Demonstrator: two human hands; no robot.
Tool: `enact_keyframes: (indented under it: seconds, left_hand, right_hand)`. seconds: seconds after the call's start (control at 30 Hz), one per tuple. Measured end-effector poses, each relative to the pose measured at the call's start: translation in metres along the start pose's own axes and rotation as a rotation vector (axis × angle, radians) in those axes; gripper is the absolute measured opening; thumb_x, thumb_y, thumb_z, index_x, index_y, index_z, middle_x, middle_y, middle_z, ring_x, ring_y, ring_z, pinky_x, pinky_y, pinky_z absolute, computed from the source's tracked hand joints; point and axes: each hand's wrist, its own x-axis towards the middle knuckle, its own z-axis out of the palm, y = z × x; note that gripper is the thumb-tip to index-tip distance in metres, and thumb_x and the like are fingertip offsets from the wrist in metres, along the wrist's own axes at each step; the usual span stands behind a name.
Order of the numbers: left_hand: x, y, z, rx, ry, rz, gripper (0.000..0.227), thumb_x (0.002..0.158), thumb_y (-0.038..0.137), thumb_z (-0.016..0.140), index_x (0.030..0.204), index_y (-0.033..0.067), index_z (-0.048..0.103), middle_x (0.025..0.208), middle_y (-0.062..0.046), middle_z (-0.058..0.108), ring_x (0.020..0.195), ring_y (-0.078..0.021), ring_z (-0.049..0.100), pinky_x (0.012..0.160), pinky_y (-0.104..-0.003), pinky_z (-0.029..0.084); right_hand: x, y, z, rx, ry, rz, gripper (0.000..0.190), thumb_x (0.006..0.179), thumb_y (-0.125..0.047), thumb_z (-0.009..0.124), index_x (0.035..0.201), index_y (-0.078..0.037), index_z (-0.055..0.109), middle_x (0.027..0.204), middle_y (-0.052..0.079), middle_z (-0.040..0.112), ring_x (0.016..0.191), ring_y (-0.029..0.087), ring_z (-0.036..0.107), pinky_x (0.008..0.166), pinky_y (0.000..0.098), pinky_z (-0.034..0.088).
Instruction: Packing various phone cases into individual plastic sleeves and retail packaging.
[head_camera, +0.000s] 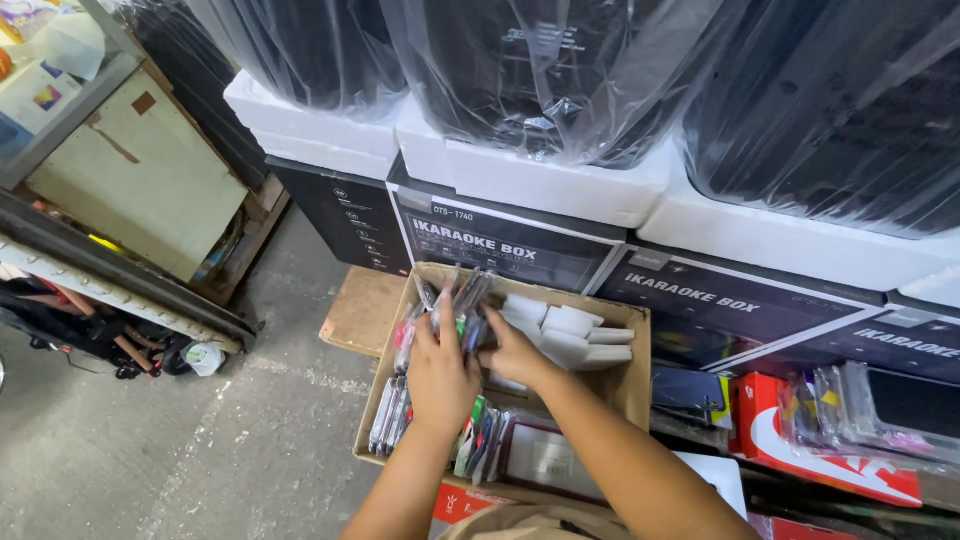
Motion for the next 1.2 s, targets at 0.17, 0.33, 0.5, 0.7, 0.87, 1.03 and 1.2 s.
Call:
enact_keyframes:
  seconds: [0.17, 0.33, 0.5, 0.7, 0.87, 1.03, 1.2]
  left_hand:
    - [0.031, 0.001, -0.01, 0.113, -0.272, -0.163, 0.1, 0.07, 0.025, 0.086, 0.152, 0.0076, 0.031, 0.118, -0.025, 0.054, 0.099, -0.0445, 0.066, 0.085, -0.049, 0.057]
    - [0.049, 0.0, -0.008, 0.148, -0.368, -0.182, 0.086, 0.071, 0.034, 0.088, 0.138, 0.0025, 0.044, 0.119, -0.024, 0.056, 0.093, -0.0422, 0.07, 0.079, -0.047, 0.06]
    - [0.083, 0.003, -0.006, 0.257, -0.588, -0.262, 0.095, 0.07, 0.047, 0.09, 0.14, 0.0041, 0.042, 0.133, -0.026, 0.05, 0.109, -0.0403, 0.066, 0.09, -0.043, 0.058]
    - [0.089, -0.063, 0.062, 0.073, -0.111, -0.301, 0.1, 0.082, 0.047, 0.08, 0.158, 0.0122, 0.024, 0.136, -0.032, 0.046, 0.123, -0.0482, 0.05, 0.101, -0.052, 0.044]
    - [0.062, -0.082, 0.082, -0.021, 0.154, 0.062, 0.062, 0.084, 0.027, 0.071, 0.142, 0.0127, 0.055, 0.141, -0.023, 0.054, 0.129, -0.0407, 0.051, 0.108, -0.05, 0.042]
    - [0.053, -0.1, 0.105, 0.14, -0.209, 0.22, 0.051, 0.074, 0.017, 0.068, 0.125, 0.017, 0.07, 0.127, -0.008, 0.066, 0.123, -0.0321, 0.056, 0.106, -0.049, 0.04]
    - [0.059, -0.077, 0.084, 0.201, -0.248, 0.14, 0.044, 0.08, 0.013, 0.066, 0.123, 0.0181, 0.072, 0.124, -0.01, 0.067, 0.121, -0.0331, 0.055, 0.108, -0.051, 0.038]
  right_hand:
    - [0.011, -0.017, -0.003, 0.103, -0.039, 0.241, 0.092, 0.074, -0.012, 0.078, 0.157, -0.018, 0.039, 0.142, 0.012, 0.062, 0.122, 0.027, 0.061, 0.089, 0.0366, 0.051]
    - [0.014, -0.037, -0.015, 0.216, -0.153, 0.414, 0.077, 0.081, -0.018, 0.07, 0.154, -0.024, 0.047, 0.131, 0.004, 0.069, 0.103, 0.019, 0.068, 0.068, 0.035, 0.059]
    - [0.028, -0.016, -0.013, 0.371, -0.075, 0.494, 0.097, 0.073, -0.005, 0.073, 0.158, -0.028, 0.032, 0.145, 0.004, 0.05, 0.114, 0.019, 0.061, 0.077, 0.0374, 0.062]
    - [0.041, 0.007, 0.019, 0.34, 0.082, 0.377, 0.106, 0.07, -0.001, 0.075, 0.161, -0.013, 0.021, 0.14, 0.022, 0.056, 0.123, 0.031, 0.06, 0.097, 0.0342, 0.051]
    - [0.039, 0.023, 0.036, 0.203, 0.078, 0.283, 0.1, 0.072, -0.002, 0.078, 0.159, -0.009, 0.029, 0.144, 0.017, 0.056, 0.131, 0.027, 0.056, 0.109, 0.0344, 0.044]
    - [0.038, 0.053, 0.041, 0.278, 0.033, 0.145, 0.11, 0.069, 0.002, 0.081, 0.16, -0.01, 0.02, 0.149, 0.011, 0.049, 0.137, 0.025, 0.049, 0.114, 0.0343, 0.037]
    - [0.019, 0.055, 0.004, 0.328, 0.058, 0.088, 0.071, 0.077, 0.007, 0.065, 0.146, -0.006, 0.057, 0.132, 0.014, 0.064, 0.117, 0.022, 0.06, 0.084, 0.0321, 0.055]
